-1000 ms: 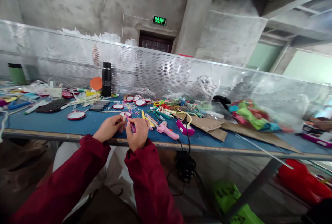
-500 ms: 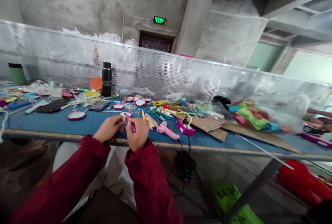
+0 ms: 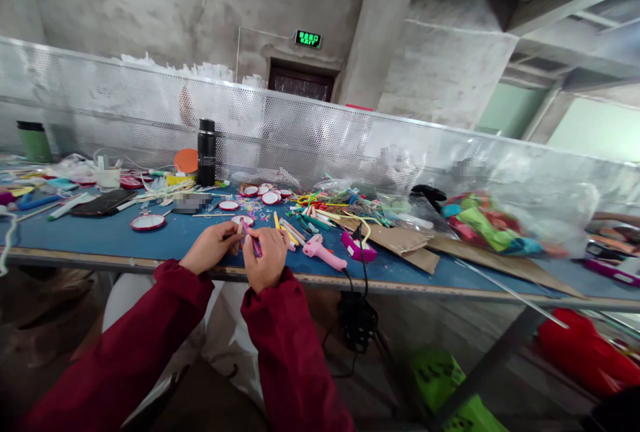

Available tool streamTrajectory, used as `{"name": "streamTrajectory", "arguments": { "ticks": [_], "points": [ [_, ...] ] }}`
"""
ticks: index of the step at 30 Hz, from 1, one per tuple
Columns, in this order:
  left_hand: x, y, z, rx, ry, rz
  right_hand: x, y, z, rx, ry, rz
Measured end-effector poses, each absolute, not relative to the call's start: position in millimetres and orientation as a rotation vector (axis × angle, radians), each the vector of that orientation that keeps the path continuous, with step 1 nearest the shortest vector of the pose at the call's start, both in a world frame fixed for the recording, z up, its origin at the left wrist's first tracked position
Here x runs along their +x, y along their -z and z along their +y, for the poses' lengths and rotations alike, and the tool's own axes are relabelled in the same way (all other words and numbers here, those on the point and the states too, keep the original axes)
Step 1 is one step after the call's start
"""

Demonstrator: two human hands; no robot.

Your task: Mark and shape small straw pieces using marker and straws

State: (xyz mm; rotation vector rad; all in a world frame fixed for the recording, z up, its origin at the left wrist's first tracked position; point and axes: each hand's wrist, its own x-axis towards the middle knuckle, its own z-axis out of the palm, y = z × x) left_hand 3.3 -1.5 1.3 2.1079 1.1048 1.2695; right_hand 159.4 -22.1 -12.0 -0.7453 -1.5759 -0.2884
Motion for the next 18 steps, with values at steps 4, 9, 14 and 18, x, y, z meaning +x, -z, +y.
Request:
{"name": "streamTrajectory", "arguments": {
  "ticks": [4, 9, 14, 18],
  "points": [
    [3.0, -0.5, -0.5, 2.113, -1.272, 1.125, 158.7, 11.6, -22.4, -0.785, 0.281, -1.580],
    [2.4, -1.1, -1.1, 2.114, -1.269, 1.128, 158.6, 10.8, -23.1, -0.782, 0.285, -1.584],
    [2.4, -1.1, -1.8, 2.116, -1.267, 1.126, 158.8, 11.3, -23.3, -0.771, 0.288, -1.566],
    [2.8, -0.5, -1.5, 2.112, -1.273, 1.128, 159.0, 11.8, -22.7, -0.761, 0.285, -1.582]
  ]
}}
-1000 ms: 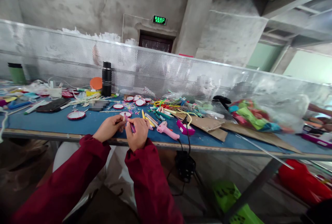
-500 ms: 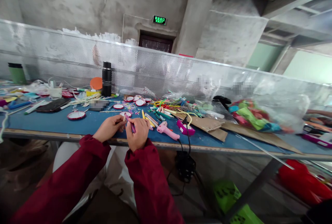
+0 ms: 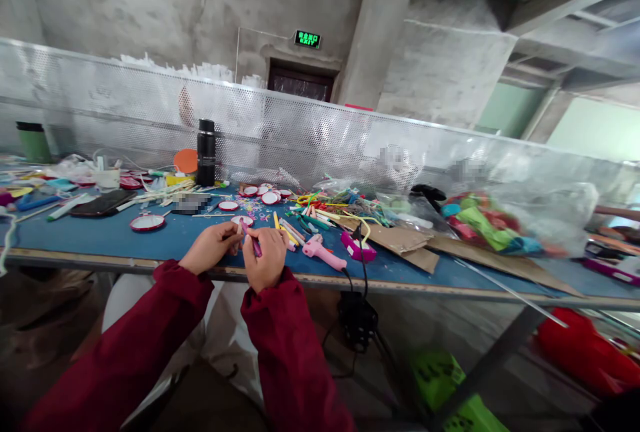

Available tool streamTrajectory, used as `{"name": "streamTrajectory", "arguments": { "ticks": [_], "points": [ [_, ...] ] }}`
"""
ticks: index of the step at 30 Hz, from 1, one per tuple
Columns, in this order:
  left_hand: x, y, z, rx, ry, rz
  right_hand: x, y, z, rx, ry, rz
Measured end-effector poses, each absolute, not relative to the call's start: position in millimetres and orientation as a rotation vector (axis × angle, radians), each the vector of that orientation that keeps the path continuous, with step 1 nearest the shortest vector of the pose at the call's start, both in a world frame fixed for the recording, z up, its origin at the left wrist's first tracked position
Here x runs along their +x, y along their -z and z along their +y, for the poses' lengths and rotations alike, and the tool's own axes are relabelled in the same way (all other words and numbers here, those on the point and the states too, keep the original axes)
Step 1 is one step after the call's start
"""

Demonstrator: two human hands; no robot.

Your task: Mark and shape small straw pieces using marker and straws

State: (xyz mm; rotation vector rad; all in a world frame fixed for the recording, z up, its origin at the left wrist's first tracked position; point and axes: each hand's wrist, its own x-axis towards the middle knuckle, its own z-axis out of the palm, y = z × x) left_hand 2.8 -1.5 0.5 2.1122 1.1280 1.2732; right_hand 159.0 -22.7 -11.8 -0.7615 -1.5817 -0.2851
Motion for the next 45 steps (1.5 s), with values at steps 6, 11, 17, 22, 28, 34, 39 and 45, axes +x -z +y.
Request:
{"name": "streamTrajectory", "arguments": {
  "ticks": [6, 11, 17, 22, 28, 34, 39, 45],
  "points": [
    [2.7, -0.8, -1.4, 2.118, -1.275, 1.126, 158.8, 11.9, -22.2, -0.767, 0.294, -1.575],
    [2.4, -0.5, -1.1, 2.113, -1.269, 1.124, 158.8, 11.6, -22.3, -0.767, 0.296, -1.568],
    [2.8, -1.1, -1.1, 2.103, -1.268, 1.107, 159.0, 12.2, -21.5, -0.778, 0.285, -1.570],
    [3.2, -2.0, -2.8, 2.091, -1.267, 1.084, 159.7, 12.4, -21.9, -0.763, 0.278, -1.560],
    [3.7, -2.5, -4.0, 2.089, -1.272, 1.075, 159.8, 12.2, -22.4, -0.739, 0.304, -1.551],
    [2.6, -1.1, -1.5, 2.090, -1.279, 1.083, 158.9, 11.6, -23.0, -0.760, 0.308, -1.576],
    [2.5, -0.3, -0.7, 2.087, -1.290, 1.099, 158.6, 10.9, -24.1, -0.742, 0.310, -1.581],
    [2.8, -1.0, -1.9, 2.090, -1.288, 1.098, 158.8, 11.6, -22.9, -0.759, 0.313, -1.566]
  ]
}}
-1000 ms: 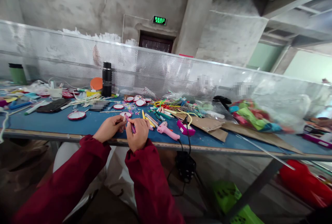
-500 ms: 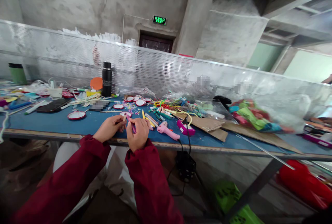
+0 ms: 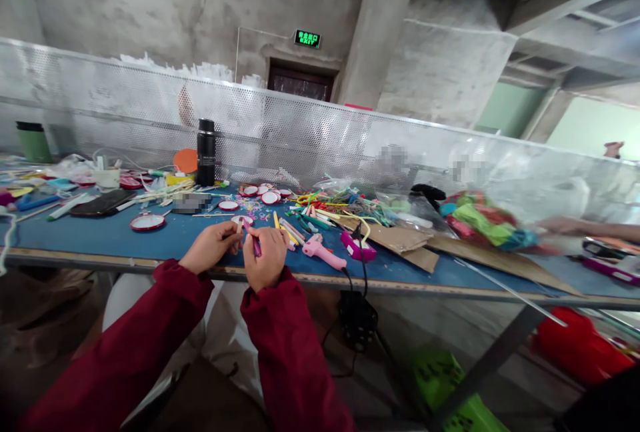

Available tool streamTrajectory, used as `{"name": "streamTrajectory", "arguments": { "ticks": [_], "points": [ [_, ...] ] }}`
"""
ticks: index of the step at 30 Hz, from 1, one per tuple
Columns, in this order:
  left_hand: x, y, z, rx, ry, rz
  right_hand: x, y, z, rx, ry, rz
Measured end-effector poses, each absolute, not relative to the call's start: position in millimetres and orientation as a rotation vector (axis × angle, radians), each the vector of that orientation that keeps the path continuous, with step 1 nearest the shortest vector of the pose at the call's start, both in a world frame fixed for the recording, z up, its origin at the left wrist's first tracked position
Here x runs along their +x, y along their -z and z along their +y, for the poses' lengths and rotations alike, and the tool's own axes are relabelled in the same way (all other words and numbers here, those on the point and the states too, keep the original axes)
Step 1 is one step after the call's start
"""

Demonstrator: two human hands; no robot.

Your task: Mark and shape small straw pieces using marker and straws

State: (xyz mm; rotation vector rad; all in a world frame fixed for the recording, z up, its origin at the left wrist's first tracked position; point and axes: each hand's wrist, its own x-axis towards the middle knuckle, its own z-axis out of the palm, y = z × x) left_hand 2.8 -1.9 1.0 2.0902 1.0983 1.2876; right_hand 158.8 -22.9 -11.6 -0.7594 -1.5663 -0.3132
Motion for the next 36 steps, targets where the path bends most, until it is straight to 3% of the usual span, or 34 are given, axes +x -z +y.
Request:
{"name": "streamTrajectory", "arguments": {
  "ticks": [36],
  "points": [
    [3.6, 0.0, -1.9, 2.082, -1.293, 1.066, 156.8, 11.7, -21.6, -0.765, 0.385, -1.582]
  ]
}}
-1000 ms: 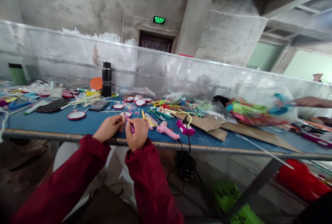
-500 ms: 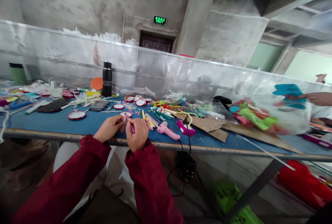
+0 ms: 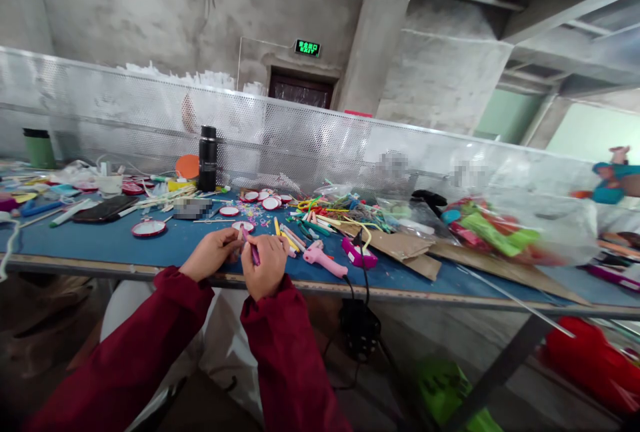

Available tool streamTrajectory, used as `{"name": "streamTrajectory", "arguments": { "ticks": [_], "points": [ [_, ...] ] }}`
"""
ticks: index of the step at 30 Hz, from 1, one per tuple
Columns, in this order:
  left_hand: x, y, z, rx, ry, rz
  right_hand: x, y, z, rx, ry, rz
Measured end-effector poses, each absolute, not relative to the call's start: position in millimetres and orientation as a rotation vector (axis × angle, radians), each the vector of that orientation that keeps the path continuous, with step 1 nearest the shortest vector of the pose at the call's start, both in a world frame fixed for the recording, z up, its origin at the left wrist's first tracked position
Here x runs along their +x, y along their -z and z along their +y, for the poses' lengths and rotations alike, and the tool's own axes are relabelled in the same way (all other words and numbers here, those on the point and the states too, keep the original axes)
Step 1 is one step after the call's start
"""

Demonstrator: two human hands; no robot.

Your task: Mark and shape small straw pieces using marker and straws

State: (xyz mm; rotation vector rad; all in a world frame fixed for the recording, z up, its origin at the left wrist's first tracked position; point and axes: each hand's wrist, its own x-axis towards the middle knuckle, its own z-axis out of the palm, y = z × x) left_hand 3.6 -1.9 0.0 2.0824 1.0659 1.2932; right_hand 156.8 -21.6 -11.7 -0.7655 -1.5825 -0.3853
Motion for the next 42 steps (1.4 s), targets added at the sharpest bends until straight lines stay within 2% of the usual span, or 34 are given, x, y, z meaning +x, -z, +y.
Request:
{"name": "streamTrajectory", "arguments": {
  "ticks": [42],
  "points": [
    [3.1, -1.0, -5.1, 2.158, -1.262, 1.159, 154.5, 12.8, -20.8, -0.782, 0.339, -1.561]
  ]
}}
